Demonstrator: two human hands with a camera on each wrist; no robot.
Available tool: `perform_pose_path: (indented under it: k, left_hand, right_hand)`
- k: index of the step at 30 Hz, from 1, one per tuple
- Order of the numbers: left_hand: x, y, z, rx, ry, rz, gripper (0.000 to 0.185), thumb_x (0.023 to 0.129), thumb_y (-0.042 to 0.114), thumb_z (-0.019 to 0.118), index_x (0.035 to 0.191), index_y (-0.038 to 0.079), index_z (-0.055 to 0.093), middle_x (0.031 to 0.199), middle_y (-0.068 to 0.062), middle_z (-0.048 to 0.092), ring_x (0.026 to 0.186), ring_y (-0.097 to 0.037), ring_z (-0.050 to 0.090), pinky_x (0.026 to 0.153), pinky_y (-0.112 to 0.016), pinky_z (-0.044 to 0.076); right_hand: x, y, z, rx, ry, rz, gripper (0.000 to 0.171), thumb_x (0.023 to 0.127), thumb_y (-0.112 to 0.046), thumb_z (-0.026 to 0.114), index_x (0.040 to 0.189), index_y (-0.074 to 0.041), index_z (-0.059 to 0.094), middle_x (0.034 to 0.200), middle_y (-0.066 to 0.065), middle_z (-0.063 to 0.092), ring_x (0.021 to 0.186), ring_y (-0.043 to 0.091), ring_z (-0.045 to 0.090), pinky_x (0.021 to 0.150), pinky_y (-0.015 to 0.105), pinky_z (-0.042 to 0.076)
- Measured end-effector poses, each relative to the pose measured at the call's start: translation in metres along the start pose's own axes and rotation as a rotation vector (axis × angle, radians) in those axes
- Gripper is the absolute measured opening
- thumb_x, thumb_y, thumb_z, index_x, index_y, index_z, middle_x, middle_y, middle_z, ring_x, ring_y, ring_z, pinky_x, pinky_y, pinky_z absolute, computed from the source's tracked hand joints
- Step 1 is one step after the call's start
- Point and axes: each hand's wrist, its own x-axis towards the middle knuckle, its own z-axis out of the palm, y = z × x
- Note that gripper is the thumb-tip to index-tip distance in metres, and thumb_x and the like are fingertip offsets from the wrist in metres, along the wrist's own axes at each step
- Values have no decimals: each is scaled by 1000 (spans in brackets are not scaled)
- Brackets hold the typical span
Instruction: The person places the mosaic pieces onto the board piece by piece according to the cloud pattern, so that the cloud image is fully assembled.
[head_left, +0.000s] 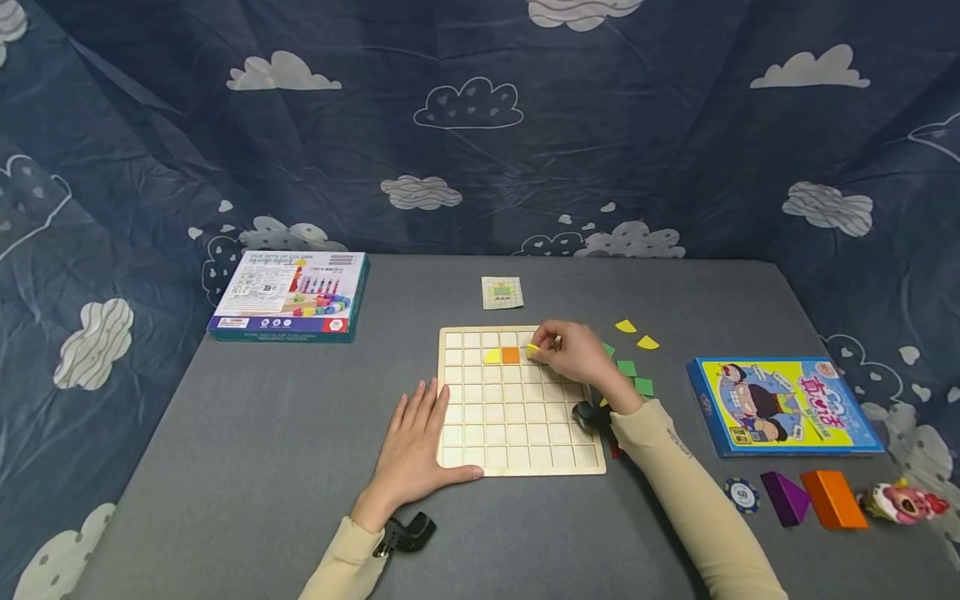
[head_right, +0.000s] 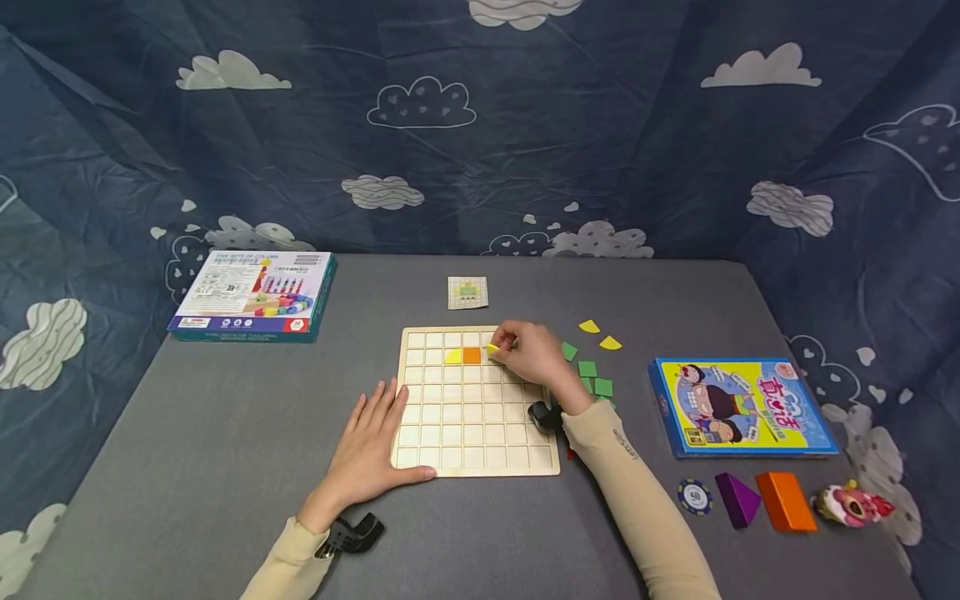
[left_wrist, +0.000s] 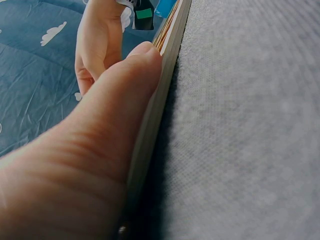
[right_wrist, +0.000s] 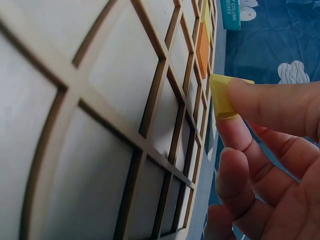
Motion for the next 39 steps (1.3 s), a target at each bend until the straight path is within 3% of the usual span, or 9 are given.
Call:
perform_pose_path:
  k: [19, 32, 39]
  left_hand:
    - [1, 0, -2, -15, 5, 7, 119, 70, 83, 50, 152, 6, 13, 157, -12, 8, 143, -25, 0, 113, -42, -1]
    - [1, -1, -1, -3, 3, 4, 119, 70, 83, 52, 152, 6, 13, 157, -12, 7, 143, -25, 0, 113, -42, -2]
    - [0, 0, -1, -5, 8, 5, 119, 70, 82, 52, 152, 5, 14, 157, -12, 8, 143, -25, 1, 113, -43, -1]
  right_hand:
    - [4, -3, 6, -31, -33, 20, 10, 82, -9, 74, 90, -9, 69, 74, 0, 61, 65, 18, 52, 60, 32, 39]
    - [6, -6, 7, -76, -16, 76, 11, 88, -16, 69, 95, -9, 75, 82, 1, 68, 75, 20, 61, 68, 38, 46]
    - [7, -8, 8, -105, 0, 109, 10, 86, -18, 71, 90, -10, 77, 79, -1, 69, 73, 19, 61, 64, 36, 46]
